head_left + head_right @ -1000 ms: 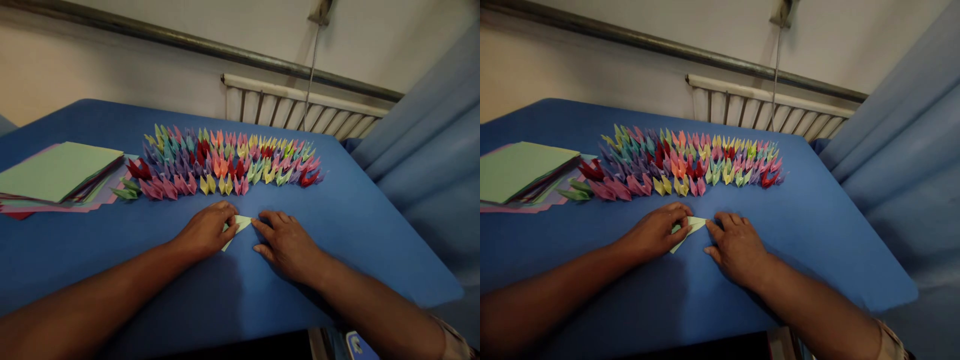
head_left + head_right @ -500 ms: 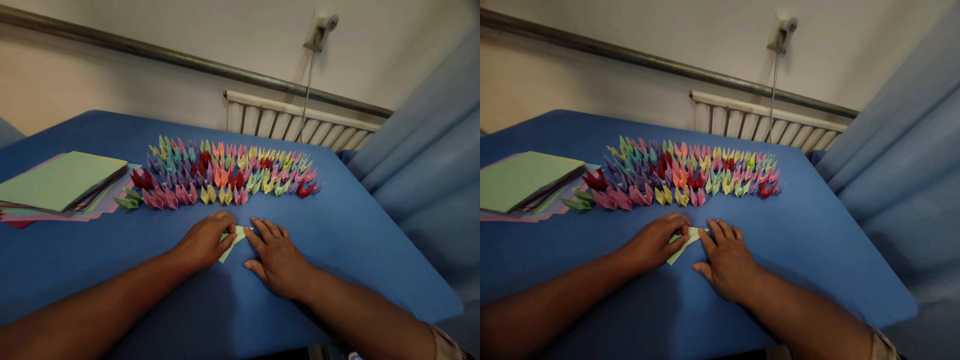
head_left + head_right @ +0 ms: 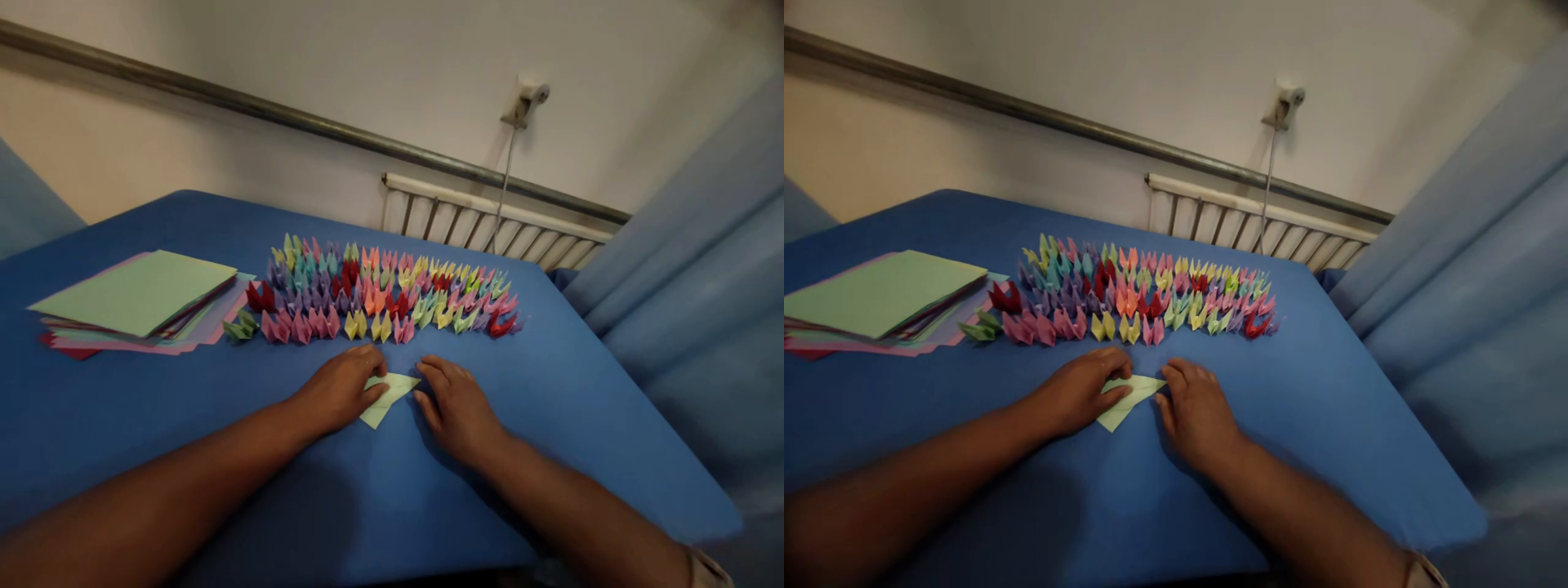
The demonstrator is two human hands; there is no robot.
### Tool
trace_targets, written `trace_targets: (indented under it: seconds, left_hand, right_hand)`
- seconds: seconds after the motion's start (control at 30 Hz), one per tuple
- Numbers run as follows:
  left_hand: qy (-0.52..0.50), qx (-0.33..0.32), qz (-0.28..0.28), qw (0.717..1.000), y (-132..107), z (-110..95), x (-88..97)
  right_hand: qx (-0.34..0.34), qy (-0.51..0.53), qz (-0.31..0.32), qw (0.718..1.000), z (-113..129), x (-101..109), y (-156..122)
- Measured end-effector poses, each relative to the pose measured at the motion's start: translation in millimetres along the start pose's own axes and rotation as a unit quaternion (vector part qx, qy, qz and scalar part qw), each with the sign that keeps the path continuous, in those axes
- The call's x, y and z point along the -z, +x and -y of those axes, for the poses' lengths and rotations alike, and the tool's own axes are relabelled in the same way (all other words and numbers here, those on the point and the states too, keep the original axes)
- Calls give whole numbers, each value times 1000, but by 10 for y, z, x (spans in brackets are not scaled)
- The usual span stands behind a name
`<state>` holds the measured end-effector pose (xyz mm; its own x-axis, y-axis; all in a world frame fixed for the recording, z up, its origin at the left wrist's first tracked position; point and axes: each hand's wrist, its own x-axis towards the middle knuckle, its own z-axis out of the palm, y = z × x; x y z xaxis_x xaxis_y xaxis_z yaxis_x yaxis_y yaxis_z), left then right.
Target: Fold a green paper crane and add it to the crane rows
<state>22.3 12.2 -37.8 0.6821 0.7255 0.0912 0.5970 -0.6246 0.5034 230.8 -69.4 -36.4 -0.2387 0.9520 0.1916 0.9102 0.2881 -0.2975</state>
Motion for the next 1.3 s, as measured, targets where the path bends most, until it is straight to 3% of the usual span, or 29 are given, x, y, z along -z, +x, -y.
trace_targets:
  seconds: [0.23,0.4,0.73,0.97,1.17,1.3]
  left_hand:
    - [30,7,0,1000,-53,3,85]
    - [32,38,17,999,-95,-46,173]
    - [78,118,47,989,-134,-17,216]
    - [-1,98,60,993,-124,-46,176]
    - [45,59,22,997,-134,-55,157]
    - [48,67,35,996,-105,-75,177]
  right_hand:
    - [15,34,26,999,210,-91,308]
    - [19,-9,19,1000,155,-226,290]
    - [62,25,18,998,100,-210,285]
    - [56,98,13,993,-3,-280,305]
    - [51,96,34,993,24,-253,295]
    - [50,101,31,993,22,-267,298]
